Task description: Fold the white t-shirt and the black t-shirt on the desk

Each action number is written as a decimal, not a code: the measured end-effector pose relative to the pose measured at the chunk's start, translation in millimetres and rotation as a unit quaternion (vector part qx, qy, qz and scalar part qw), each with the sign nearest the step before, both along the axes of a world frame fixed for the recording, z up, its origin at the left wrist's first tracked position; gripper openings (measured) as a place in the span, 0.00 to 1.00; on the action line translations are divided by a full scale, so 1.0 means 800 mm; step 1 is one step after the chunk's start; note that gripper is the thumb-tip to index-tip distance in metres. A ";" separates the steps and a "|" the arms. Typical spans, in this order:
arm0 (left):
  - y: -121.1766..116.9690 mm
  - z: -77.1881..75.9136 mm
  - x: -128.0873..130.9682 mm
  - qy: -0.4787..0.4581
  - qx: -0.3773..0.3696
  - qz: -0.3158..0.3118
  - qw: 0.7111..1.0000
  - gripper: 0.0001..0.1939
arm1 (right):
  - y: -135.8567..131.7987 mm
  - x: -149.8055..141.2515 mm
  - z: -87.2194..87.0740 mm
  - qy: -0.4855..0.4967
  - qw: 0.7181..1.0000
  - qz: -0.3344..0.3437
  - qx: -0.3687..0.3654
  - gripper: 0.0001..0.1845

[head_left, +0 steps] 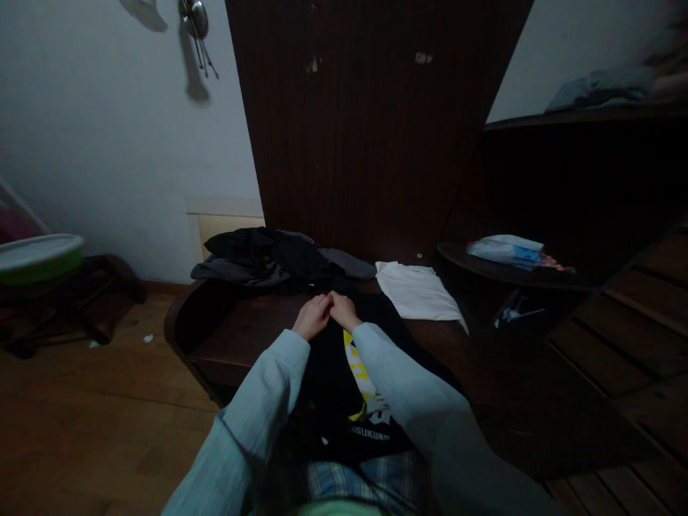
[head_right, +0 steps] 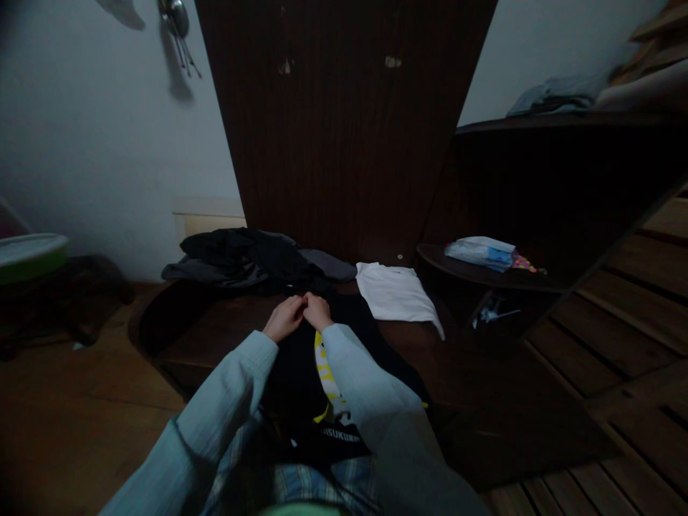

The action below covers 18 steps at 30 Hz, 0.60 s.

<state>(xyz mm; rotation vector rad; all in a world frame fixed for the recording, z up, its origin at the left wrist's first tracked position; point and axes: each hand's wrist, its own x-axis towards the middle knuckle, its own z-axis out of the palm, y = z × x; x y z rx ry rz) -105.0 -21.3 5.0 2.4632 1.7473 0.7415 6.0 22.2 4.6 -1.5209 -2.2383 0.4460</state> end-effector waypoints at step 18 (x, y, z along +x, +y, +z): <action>-0.013 0.009 0.050 0.100 -0.060 0.094 0.989 0.20 | 0.032 0.195 0.042 -0.085 0.988 -0.128 -0.032 0.12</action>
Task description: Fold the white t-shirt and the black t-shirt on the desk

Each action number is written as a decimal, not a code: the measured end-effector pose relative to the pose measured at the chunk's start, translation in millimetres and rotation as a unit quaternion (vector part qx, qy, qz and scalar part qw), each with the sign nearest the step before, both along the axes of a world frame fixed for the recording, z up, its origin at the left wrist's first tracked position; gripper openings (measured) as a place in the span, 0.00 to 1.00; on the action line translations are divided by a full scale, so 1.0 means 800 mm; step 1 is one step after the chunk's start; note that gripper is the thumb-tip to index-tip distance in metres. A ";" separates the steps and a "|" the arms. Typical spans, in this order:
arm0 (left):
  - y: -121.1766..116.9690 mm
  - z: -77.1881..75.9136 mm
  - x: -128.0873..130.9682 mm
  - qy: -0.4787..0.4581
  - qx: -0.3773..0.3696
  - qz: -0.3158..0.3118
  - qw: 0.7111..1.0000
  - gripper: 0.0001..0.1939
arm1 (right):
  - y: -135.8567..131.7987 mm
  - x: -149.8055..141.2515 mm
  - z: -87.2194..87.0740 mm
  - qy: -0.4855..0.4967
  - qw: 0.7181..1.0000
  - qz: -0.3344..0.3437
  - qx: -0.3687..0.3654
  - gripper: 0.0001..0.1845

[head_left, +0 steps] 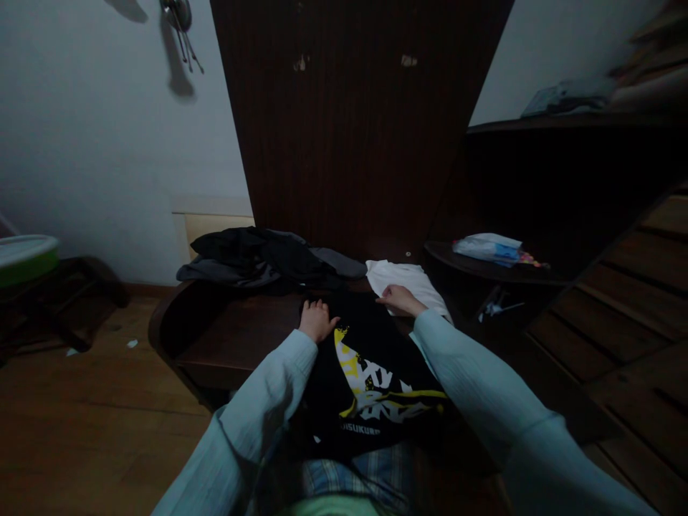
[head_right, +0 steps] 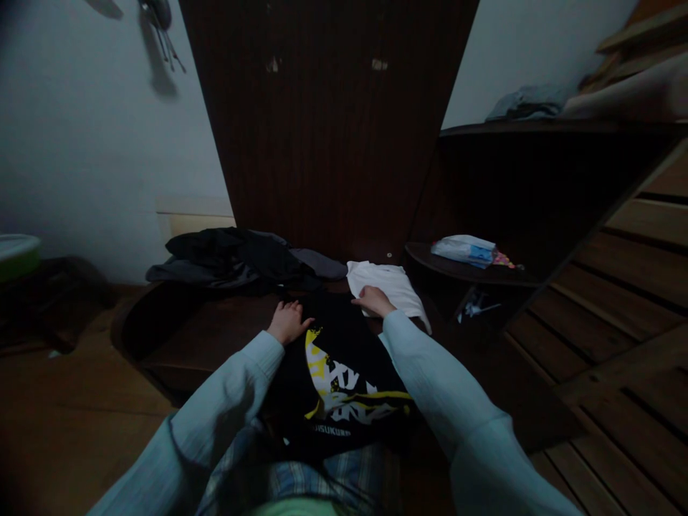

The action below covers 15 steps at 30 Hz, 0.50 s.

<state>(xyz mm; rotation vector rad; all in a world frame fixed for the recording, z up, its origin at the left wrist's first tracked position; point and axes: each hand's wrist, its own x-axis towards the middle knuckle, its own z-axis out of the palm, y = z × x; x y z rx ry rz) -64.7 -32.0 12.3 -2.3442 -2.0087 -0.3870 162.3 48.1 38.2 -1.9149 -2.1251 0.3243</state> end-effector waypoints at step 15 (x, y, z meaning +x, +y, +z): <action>0.006 -0.016 0.000 -0.135 -0.021 -0.222 0.965 0.18 | -0.050 -0.056 0.027 -0.044 0.997 0.050 0.040 0.06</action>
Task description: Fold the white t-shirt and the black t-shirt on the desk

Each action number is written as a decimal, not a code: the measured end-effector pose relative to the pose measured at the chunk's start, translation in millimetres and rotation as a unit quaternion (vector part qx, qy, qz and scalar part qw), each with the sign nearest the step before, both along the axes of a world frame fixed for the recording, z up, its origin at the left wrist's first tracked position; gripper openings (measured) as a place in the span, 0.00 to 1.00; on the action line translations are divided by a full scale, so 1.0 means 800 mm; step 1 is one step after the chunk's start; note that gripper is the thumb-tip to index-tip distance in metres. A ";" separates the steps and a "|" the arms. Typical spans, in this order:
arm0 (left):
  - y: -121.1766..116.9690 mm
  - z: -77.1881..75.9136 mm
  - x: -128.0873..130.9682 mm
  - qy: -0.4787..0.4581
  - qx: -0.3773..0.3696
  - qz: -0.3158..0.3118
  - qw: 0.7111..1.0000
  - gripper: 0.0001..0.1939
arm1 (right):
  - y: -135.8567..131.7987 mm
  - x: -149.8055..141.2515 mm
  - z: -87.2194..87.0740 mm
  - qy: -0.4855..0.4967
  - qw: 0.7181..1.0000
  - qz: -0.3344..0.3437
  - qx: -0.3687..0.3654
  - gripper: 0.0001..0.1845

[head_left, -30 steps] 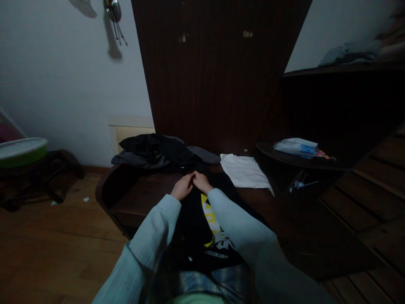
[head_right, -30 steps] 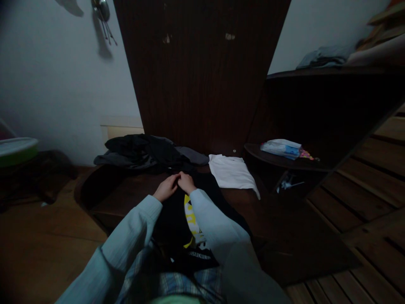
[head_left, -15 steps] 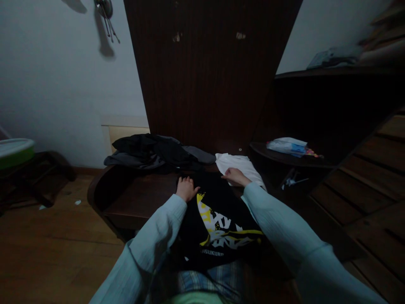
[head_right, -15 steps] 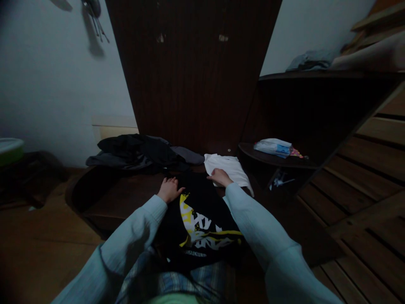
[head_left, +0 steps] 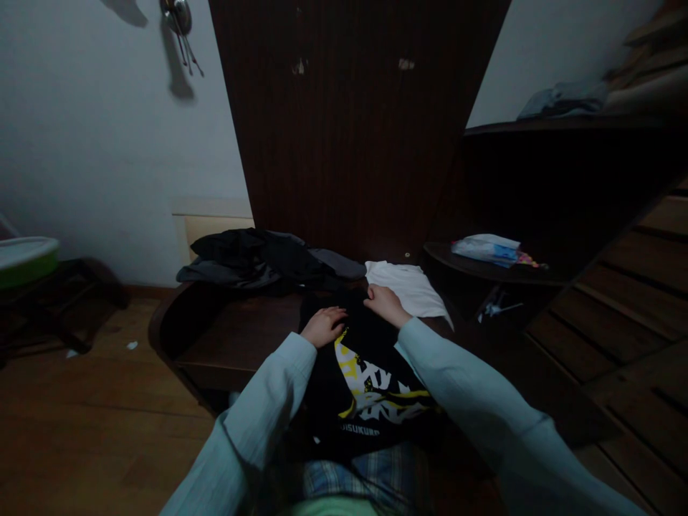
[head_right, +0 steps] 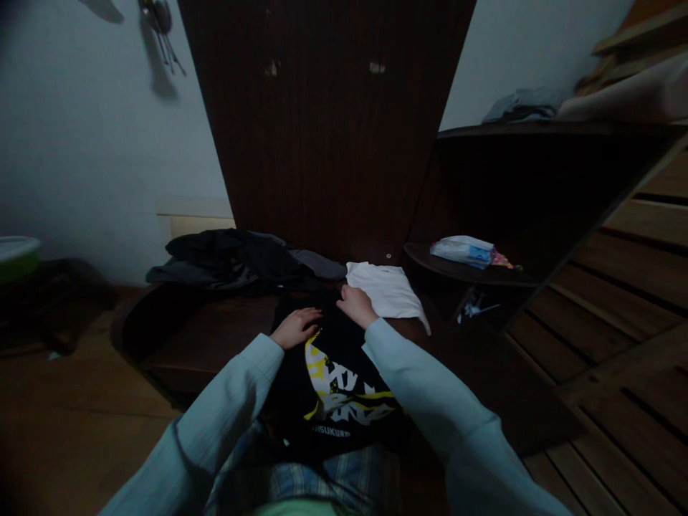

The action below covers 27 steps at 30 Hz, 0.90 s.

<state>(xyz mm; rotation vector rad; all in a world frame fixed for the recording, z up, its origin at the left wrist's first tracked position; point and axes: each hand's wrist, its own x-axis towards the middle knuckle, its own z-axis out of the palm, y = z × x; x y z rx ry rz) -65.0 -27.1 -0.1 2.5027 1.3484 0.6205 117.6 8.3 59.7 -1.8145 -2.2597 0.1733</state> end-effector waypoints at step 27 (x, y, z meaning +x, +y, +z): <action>0.046 -0.022 -0.006 -0.349 -0.143 0.111 0.920 0.24 | -0.100 0.082 -0.032 0.076 0.978 0.116 -0.153 0.18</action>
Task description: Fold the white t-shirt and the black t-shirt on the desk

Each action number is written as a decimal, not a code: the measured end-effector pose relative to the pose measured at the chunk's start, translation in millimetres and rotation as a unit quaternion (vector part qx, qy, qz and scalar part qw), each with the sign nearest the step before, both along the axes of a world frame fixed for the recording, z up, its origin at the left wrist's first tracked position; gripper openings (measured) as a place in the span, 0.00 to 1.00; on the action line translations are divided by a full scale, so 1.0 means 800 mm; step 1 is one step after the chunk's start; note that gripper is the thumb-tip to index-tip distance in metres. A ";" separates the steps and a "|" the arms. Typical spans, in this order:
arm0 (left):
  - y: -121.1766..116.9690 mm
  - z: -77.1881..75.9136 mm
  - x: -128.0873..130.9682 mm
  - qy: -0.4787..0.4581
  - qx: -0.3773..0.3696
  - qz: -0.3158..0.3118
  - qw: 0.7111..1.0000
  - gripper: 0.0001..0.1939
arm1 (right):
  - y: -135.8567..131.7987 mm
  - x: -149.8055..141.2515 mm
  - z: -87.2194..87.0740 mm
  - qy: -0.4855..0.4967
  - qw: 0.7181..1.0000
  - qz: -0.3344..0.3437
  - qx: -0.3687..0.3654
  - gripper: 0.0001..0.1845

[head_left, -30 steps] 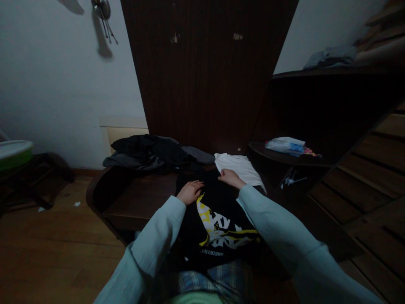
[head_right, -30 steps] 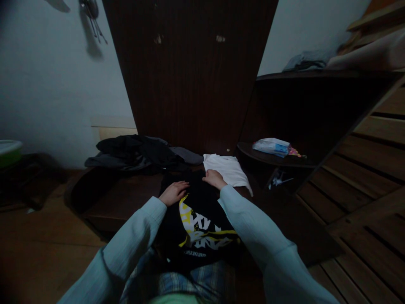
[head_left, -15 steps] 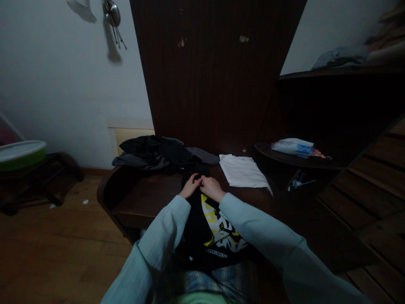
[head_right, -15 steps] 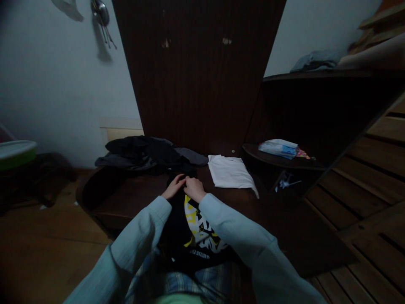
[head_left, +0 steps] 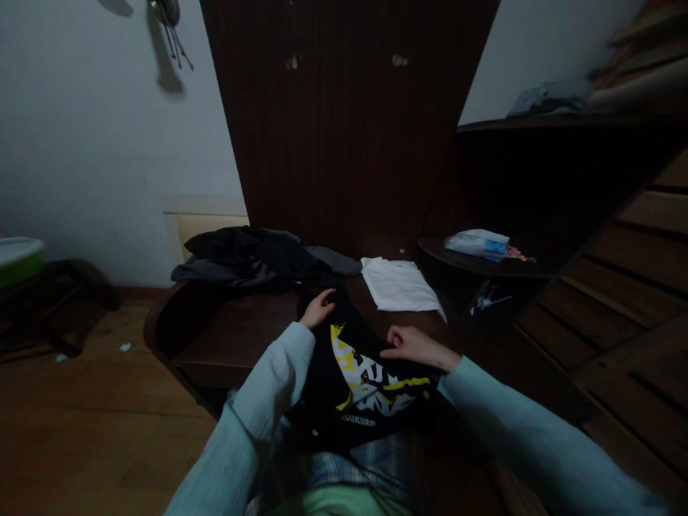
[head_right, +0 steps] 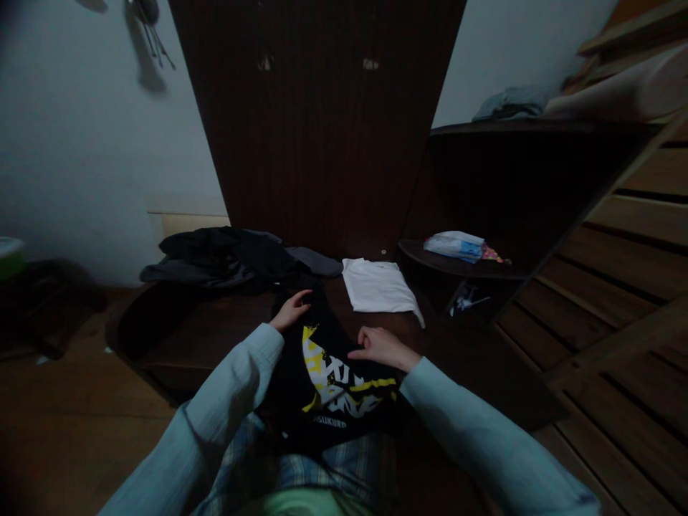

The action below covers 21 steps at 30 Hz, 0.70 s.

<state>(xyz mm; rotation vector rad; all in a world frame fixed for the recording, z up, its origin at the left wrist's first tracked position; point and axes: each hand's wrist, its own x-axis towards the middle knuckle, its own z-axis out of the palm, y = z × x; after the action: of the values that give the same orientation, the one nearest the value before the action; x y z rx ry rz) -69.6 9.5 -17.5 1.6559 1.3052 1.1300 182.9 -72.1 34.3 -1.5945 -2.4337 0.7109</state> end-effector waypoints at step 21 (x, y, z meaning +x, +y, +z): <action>-0.019 0.016 -0.006 -0.228 -0.025 0.009 0.973 0.20 | -0.157 0.002 -0.018 -0.040 0.974 -0.101 0.198 0.05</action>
<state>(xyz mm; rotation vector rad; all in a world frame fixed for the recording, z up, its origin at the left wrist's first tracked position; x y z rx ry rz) -74.4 -5.3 -4.9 1.2484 1.0413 1.3773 184.7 -197.8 20.0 -1.6908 -2.2346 0.1175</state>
